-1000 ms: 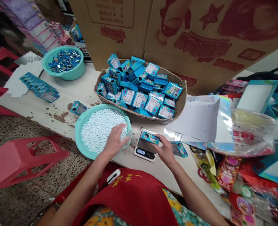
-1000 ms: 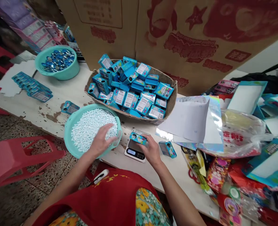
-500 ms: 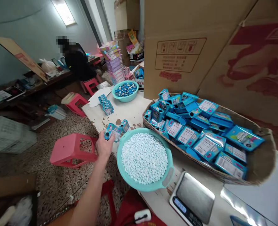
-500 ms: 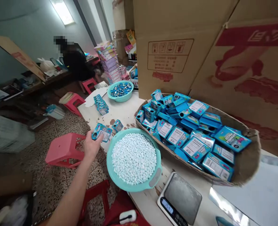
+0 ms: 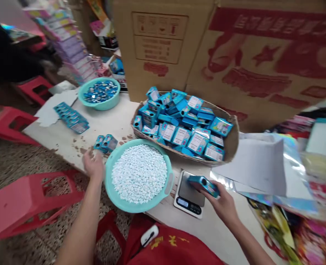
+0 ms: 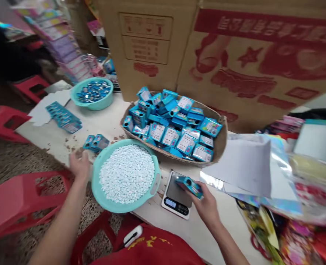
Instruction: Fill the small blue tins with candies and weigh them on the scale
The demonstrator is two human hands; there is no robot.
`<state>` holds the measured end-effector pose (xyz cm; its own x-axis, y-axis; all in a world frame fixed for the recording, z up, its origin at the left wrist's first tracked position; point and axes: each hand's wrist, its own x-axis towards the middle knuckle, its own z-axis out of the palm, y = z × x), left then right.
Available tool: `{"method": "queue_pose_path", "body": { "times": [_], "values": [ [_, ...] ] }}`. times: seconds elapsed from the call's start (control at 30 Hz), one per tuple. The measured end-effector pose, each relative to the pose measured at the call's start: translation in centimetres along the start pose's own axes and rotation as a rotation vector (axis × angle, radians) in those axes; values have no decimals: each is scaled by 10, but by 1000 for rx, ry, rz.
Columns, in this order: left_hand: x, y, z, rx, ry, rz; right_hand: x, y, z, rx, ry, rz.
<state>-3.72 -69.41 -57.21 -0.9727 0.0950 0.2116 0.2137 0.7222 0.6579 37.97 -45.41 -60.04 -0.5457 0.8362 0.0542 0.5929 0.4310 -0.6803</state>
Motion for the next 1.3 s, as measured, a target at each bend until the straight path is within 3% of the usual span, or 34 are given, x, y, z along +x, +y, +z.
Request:
{"method": "queue_pose_path", "body": {
  "times": [0.03,0.07,0.17,0.2,0.27,0.33,0.4,0.5,0.57,0.67,0.73,0.83,0.9,0.97,1.13,1.3],
  "values": [
    [-20,4,1,-4,53,46,3,1,9,28,-39,-21],
    [-41,8,4,-6,18,134,5,1,17,43,-64,-33],
    [-103,22,23,131,-336,424,6,4,26,66,-91,-47],
    [-117,28,32,220,-407,439,4,6,24,81,-78,-50],
    [-134,38,50,380,-424,345,-1,10,16,127,-45,-44],
    [-136,46,65,435,-404,237,-7,16,6,181,-11,-7],
    [-134,49,75,395,-417,228,-12,21,0,221,5,36],
    [-132,49,83,238,-402,281,-14,25,5,235,-1,20],
    [-131,47,83,81,-342,194,-13,22,13,230,-7,-18],
    [-124,47,76,-312,-255,-186,-6,6,18,265,3,41],
    [-116,50,68,-673,-258,-485,1,-14,11,324,23,97],
    [-105,60,51,-1108,-405,-868,14,-54,-2,427,29,29],
    [-100,73,38,-1230,-505,-1015,23,-83,-1,474,-31,-83],
    [-98,90,25,-1319,-545,-1011,32,-109,11,484,-113,-188],
    [-100,134,-3,-1442,-437,-691,44,-155,61,409,-255,-394],
    [-100,141,-5,-1349,-275,-609,40,-175,78,374,-278,-459]
  ]
}}
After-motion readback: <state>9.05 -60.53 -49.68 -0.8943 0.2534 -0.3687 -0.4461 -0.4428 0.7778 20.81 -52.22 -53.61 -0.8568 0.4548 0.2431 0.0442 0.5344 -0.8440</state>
